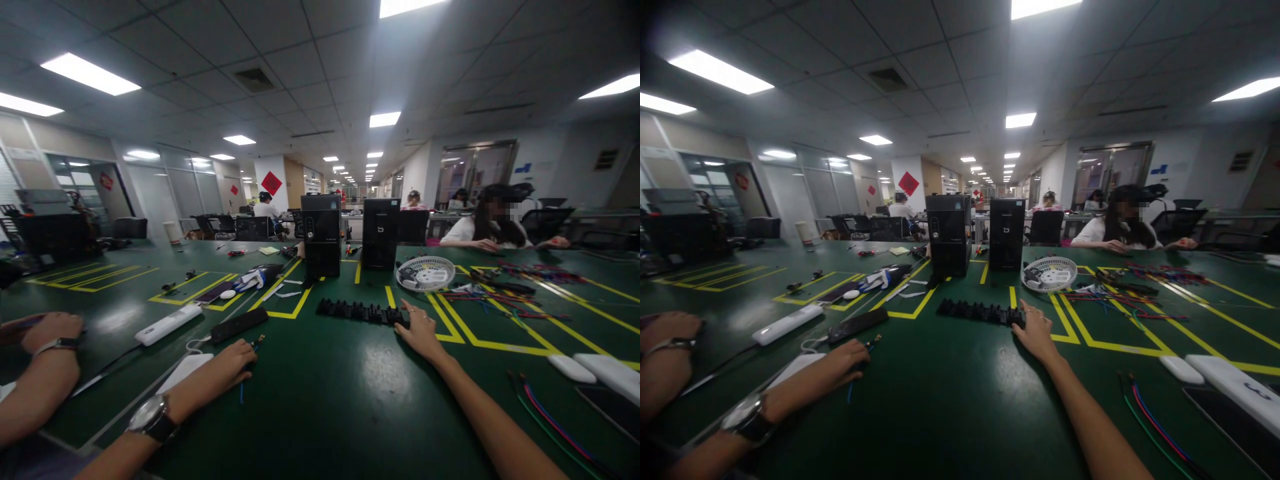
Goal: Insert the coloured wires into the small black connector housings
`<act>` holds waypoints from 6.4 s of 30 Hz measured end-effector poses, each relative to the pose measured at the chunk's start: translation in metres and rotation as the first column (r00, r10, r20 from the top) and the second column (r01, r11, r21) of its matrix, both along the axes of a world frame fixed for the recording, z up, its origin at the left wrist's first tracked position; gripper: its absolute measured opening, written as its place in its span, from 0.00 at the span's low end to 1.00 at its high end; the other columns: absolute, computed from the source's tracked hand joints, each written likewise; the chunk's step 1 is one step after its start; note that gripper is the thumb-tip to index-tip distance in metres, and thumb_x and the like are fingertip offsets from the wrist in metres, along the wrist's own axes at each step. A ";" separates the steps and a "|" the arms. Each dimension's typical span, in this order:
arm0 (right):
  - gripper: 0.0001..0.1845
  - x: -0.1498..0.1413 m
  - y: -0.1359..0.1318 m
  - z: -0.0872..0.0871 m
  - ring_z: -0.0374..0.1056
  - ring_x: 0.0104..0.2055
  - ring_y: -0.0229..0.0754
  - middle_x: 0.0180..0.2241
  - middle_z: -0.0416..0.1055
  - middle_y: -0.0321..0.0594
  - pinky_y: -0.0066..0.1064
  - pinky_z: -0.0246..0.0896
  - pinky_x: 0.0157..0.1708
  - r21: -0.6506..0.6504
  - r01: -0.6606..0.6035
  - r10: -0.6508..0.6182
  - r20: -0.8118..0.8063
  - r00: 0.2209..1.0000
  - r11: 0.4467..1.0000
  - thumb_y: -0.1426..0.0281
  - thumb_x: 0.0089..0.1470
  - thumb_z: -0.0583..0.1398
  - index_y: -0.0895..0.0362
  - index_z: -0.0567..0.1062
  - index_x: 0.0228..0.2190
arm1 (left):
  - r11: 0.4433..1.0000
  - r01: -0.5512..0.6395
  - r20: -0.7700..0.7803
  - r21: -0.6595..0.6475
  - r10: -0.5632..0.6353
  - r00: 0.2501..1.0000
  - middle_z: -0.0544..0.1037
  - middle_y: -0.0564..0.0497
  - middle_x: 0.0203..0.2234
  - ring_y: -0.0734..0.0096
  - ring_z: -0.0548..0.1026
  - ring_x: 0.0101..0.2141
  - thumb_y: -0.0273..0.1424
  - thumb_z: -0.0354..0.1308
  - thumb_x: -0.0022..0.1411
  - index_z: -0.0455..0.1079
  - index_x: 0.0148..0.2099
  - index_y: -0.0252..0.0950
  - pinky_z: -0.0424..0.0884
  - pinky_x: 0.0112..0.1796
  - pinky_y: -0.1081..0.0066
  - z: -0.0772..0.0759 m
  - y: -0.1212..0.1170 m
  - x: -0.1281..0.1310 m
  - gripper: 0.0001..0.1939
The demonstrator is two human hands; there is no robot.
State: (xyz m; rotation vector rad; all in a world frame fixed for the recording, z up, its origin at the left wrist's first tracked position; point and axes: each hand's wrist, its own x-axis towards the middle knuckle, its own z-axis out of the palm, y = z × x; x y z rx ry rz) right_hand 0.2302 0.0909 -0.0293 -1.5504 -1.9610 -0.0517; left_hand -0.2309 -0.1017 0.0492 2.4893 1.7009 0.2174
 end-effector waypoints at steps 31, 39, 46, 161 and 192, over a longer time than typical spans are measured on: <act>0.19 0.028 -0.125 0.041 0.61 0.52 0.46 0.48 0.68 0.44 0.35 0.53 0.50 -0.047 -0.119 0.120 0.016 0.993 0.992 0.70 0.55 0.53 0.54 0.69 0.49 | 0.938 -0.320 0.364 -0.136 0.348 0.864 0.76 0.40 0.34 0.58 0.76 0.35 0.45 0.31 0.65 0.59 0.50 0.31 0.65 0.41 0.63 -0.022 0.234 0.119 0.27; 0.15 0.111 -0.118 0.071 0.69 0.42 0.48 0.38 0.74 0.49 0.34 0.59 0.39 -0.175 0.394 -0.374 0.135 0.917 0.902 0.68 0.54 0.52 0.59 0.75 0.38 | 0.964 -0.222 0.378 -0.149 0.263 0.888 0.75 0.49 0.25 0.59 0.76 0.34 0.50 0.31 0.63 0.59 0.50 0.35 0.65 0.38 0.66 -0.033 0.247 0.132 0.29; 0.14 0.143 -0.140 0.065 0.70 0.41 0.49 0.37 0.75 0.48 0.35 0.60 0.36 -0.290 0.459 -0.447 0.110 0.888 0.840 0.65 0.54 0.53 0.57 0.75 0.37 | 0.982 -0.031 0.437 -0.184 0.110 0.892 0.77 0.48 0.26 0.59 0.76 0.35 0.50 0.32 0.63 0.57 0.55 0.35 0.64 0.39 0.65 -0.021 0.233 0.196 0.30; 0.13 -0.127 -0.149 0.071 0.69 0.26 0.38 0.25 0.75 0.39 0.25 0.52 0.26 -0.088 -0.291 0.279 -0.121 0.952 0.953 0.72 0.58 0.51 0.57 0.76 0.31 | 1.000 0.024 0.999 -0.019 0.020 -0.044 0.71 0.45 0.49 0.60 0.68 0.50 0.27 0.61 0.55 0.67 0.51 0.39 0.57 0.55 0.64 -0.037 0.079 0.203 0.20; 0.14 -0.138 -0.137 0.042 0.65 0.23 0.37 0.21 0.71 0.37 0.24 0.52 0.25 -0.068 -0.374 0.346 -0.257 0.902 0.925 0.70 0.57 0.51 0.58 0.75 0.26 | 0.997 -0.058 0.989 0.056 -0.048 0.137 0.74 0.44 0.45 0.65 0.75 0.33 0.41 0.53 0.58 0.64 0.50 0.39 0.70 0.39 0.64 -0.051 0.098 0.196 0.19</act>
